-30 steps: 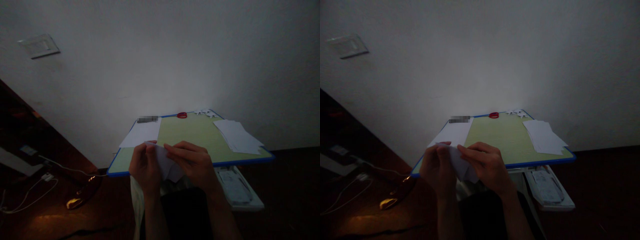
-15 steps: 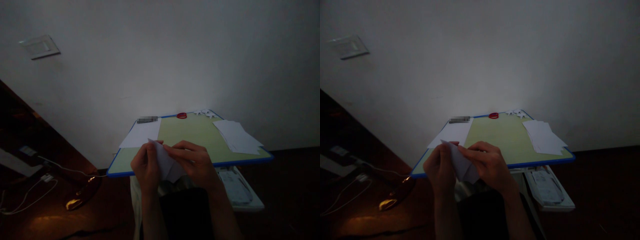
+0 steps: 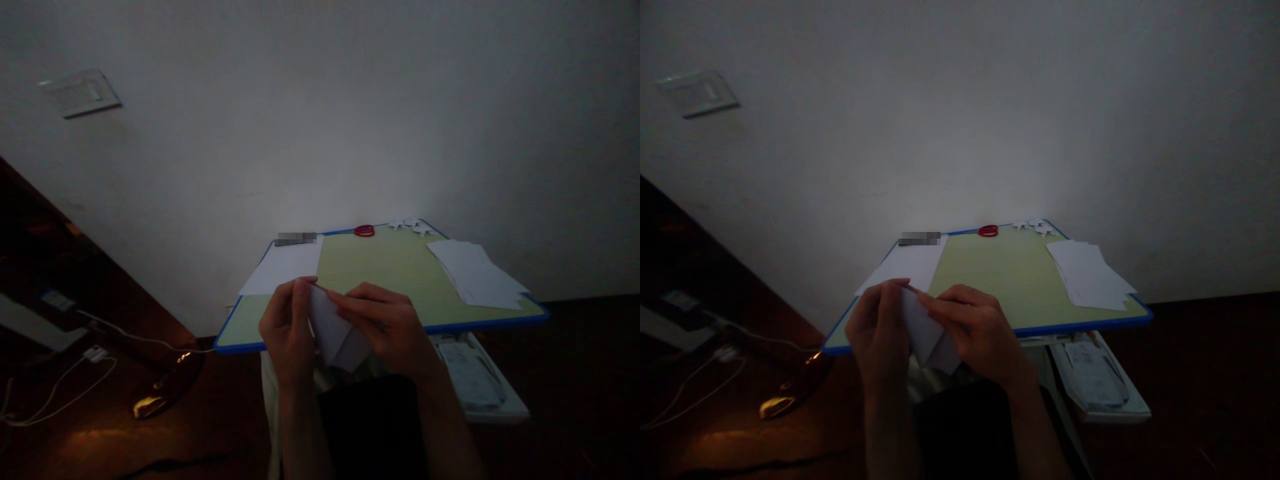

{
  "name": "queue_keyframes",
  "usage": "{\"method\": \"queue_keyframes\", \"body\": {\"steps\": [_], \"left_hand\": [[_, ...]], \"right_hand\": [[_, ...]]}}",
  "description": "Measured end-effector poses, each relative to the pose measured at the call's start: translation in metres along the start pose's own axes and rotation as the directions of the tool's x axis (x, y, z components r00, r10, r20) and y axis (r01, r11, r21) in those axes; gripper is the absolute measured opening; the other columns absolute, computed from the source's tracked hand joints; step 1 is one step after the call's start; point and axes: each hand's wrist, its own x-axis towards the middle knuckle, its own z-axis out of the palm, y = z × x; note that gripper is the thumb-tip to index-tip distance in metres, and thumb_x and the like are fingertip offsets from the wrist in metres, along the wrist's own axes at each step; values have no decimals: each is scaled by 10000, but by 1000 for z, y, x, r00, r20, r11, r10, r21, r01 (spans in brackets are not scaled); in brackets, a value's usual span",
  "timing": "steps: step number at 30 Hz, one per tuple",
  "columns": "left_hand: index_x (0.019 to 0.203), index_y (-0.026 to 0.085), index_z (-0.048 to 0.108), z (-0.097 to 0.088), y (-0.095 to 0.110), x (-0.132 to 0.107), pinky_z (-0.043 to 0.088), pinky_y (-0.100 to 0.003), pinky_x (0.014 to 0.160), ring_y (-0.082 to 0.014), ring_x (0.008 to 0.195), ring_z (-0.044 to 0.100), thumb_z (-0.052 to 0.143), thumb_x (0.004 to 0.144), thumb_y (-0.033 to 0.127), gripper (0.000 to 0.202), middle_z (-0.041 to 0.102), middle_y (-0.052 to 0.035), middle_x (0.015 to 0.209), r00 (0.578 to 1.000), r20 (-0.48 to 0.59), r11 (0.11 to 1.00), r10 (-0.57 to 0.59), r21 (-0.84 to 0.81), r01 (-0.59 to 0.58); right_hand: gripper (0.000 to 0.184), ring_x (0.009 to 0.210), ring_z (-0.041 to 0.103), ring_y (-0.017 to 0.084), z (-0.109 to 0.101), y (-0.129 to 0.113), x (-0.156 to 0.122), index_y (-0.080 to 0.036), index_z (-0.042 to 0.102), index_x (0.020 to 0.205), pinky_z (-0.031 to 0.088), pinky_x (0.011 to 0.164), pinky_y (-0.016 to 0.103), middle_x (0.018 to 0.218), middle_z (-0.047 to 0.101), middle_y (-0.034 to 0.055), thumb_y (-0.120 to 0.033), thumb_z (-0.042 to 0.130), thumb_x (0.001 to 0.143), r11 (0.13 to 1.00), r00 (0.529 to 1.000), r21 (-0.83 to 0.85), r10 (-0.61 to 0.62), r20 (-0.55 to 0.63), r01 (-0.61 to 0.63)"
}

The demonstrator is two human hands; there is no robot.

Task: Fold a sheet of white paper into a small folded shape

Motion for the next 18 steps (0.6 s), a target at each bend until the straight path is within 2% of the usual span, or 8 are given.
{"method": "queue_keyframes", "body": {"steps": [3, 5, 7, 10, 15, 18], "left_hand": [[964, 206, 813, -1, 2, -1, 587, -296, 728, -202, 816, 734, 835, 894, 495, 299, 803, -60, 903, 970, 231, 994, -73, -64, 90], [906, 193, 801, -1, 2, -2, 574, -287, 695, -197, 769, 721, 889, 836, 491, 319, 793, -49, 844, 935, 329, 984, -132, -73, 164], [857, 188, 791, -2, 2, -3, 539, -270, 643, -182, 714, 692, 875, 851, 499, 323, 780, -41, 796, 923, 342, 977, -175, -56, 206], [834, 188, 789, -3, 0, -5, 478, -256, 583, -164, 656, 641, 813, 904, 535, 355, 754, -35, 753, 926, 324, 979, -193, -2, 205], [708, 187, 690, -6, -1, -3, 343, -246, 504, -128, 553, 480, 696, 974, 607, 498, 573, 10, 610, 943, 310, 990, -125, 105, 97], [676, 188, 616, -5, 2, -3, 319, -250, 504, -121, 550, 428, 642, 1017, 582, 521, 496, 27, 598, 952, 296, 992, -85, 113, 53]], "right_hand": [[420, 863, 724, 149, 1, -1, 0, -298, 766, 1380, 610, 766, 265, 974, 773, 31, -90, 686, 1024, 999, 995, -24, 21, -94, -23], [440, 885, 733, 150, 0, -2, 0, -307, 770, 1374, 611, 777, 260, 991, 779, 28, -69, 694, 1012, 999, 990, -33, 30, -140, -35], [450, 887, 737, 151, 0, -3, 0, -314, 773, 1368, 611, 775, 259, 993, 781, 26, -60, 701, 1003, 999, 986, -37, 26, -167, -32], [452, 885, 742, 150, -2, -3, 1, -303, 780, 1359, 605, 768, 257, 992, 786, 29, -45, 704, 995, 999, 982, -47, 16, -186, -25], [439, 880, 745, 154, -1, -3, 2, -292, 786, 1350, 600, 757, 261, 988, 792, 32, -48, 709, 993, 998, 980, -67, 9, -198, -23], [431, 875, 744, 157, 0, -4, 2, -301, 788, 1347, 600, 756, 266, 982, 788, 30, -62, 710, 998, 997, 979, -73, 17, -204, -32]]}}
